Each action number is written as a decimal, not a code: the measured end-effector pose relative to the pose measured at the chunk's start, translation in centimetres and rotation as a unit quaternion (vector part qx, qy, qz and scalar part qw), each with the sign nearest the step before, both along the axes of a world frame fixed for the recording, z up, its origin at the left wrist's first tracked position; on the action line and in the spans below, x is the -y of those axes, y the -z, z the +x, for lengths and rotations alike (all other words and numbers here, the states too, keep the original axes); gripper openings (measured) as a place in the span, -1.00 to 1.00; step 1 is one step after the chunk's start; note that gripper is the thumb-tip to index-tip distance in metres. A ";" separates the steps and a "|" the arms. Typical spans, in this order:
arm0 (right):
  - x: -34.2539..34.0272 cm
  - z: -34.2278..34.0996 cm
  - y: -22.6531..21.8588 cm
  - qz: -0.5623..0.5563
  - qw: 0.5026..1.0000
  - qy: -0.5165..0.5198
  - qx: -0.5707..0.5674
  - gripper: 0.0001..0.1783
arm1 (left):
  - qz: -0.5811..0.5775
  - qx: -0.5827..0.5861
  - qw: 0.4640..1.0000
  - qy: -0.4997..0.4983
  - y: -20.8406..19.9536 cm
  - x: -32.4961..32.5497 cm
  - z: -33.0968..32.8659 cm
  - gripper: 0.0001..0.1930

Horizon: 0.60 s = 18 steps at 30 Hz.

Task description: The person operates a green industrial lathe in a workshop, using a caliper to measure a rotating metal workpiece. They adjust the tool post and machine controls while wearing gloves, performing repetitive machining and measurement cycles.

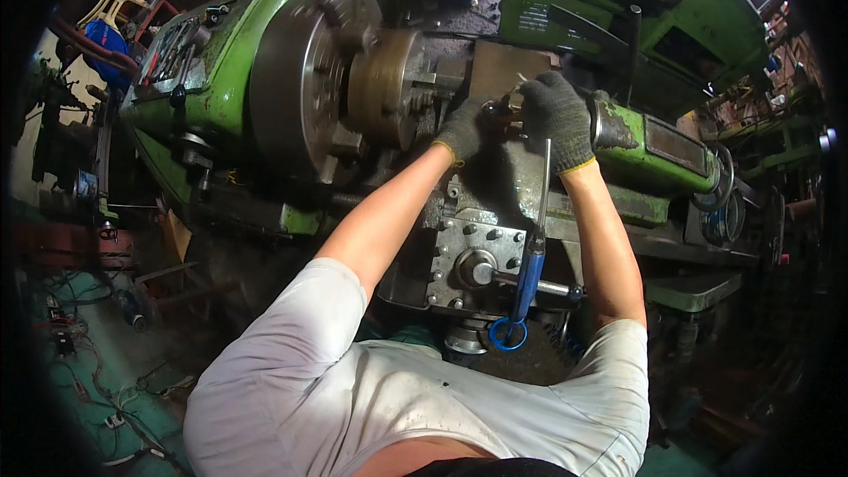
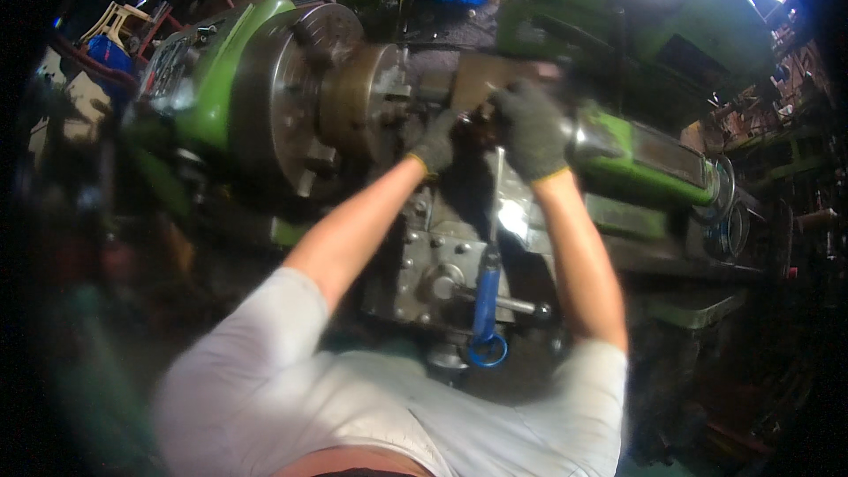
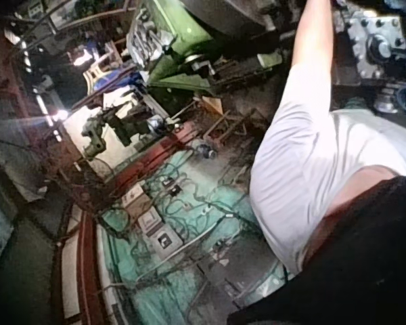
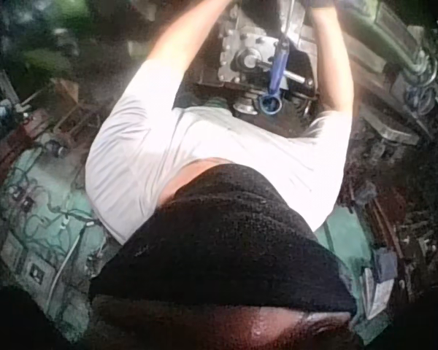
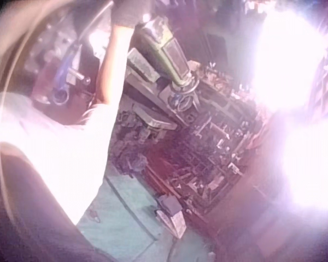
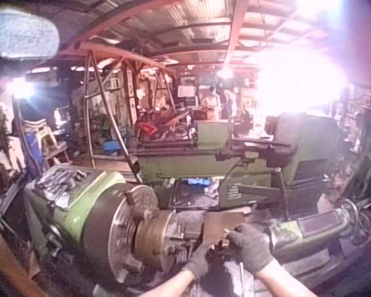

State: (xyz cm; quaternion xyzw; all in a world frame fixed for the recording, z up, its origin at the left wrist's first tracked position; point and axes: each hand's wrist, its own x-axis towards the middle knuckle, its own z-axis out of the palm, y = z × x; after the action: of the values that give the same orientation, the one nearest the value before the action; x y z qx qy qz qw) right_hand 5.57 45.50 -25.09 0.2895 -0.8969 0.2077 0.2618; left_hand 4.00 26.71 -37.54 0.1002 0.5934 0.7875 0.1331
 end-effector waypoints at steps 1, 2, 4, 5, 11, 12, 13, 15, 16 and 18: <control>-0.3 0.0 0.9 0.010 1.000 -0.005 -0.013 -0.74 | 0.016 0.013 1.000 0.005 0.0 -0.5 0.0 -0.60; -0.9 0.1 1.7 0.021 0.999 -0.009 -0.026 -0.71 | 0.031 0.026 0.999 0.009 0.0 -0.8 0.0 -0.61; -0.5 1.2 0.3 0.013 1.000 -0.014 -0.015 -0.69 | 0.086 0.080 0.993 -0.011 -0.6 -0.7 0.4 -0.65; -0.4 1.8 -0.2 0.009 1.000 -0.017 -0.011 -0.67 | 0.087 0.088 0.992 -0.018 -0.7 -0.6 0.2 -0.67; -1.3 4.8 1.7 0.096 0.993 0.013 0.072 -0.67 | -0.365 -0.178 0.913 -0.029 -1.6 1.3 3.0 -0.55; -0.8 5.8 1.0 0.138 0.980 -0.007 0.144 -0.63 | -0.384 -0.192 0.903 -0.018 -1.5 1.9 3.7 -0.52; -1.0 6.6 1.8 0.112 0.982 -0.058 0.140 -0.63 | -0.400 -0.209 0.892 -0.002 -1.3 2.3 4.6 -0.49; -2.8 7.7 5.2 0.060 0.978 -0.151 0.135 -0.62 | -0.537 -0.239 0.805 0.086 0.5 2.7 3.9 -0.47; -3.7 8.4 6.0 0.081 0.970 -0.158 0.164 -0.56 | -0.581 -0.228 0.772 0.119 0.7 2.5 4.2 -0.48; -4.6 10.4 6.8 -0.004 0.925 -0.108 0.364 -0.60 | -0.604 -0.192 0.751 0.185 3.3 2.9 3.2 -0.49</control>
State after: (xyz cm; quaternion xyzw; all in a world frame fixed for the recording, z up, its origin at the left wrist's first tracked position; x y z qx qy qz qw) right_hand 15.93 50.06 -31.85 0.2882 -0.8930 0.3293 -0.1054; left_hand 7.21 23.79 -40.83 0.2561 0.9283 0.1894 0.1917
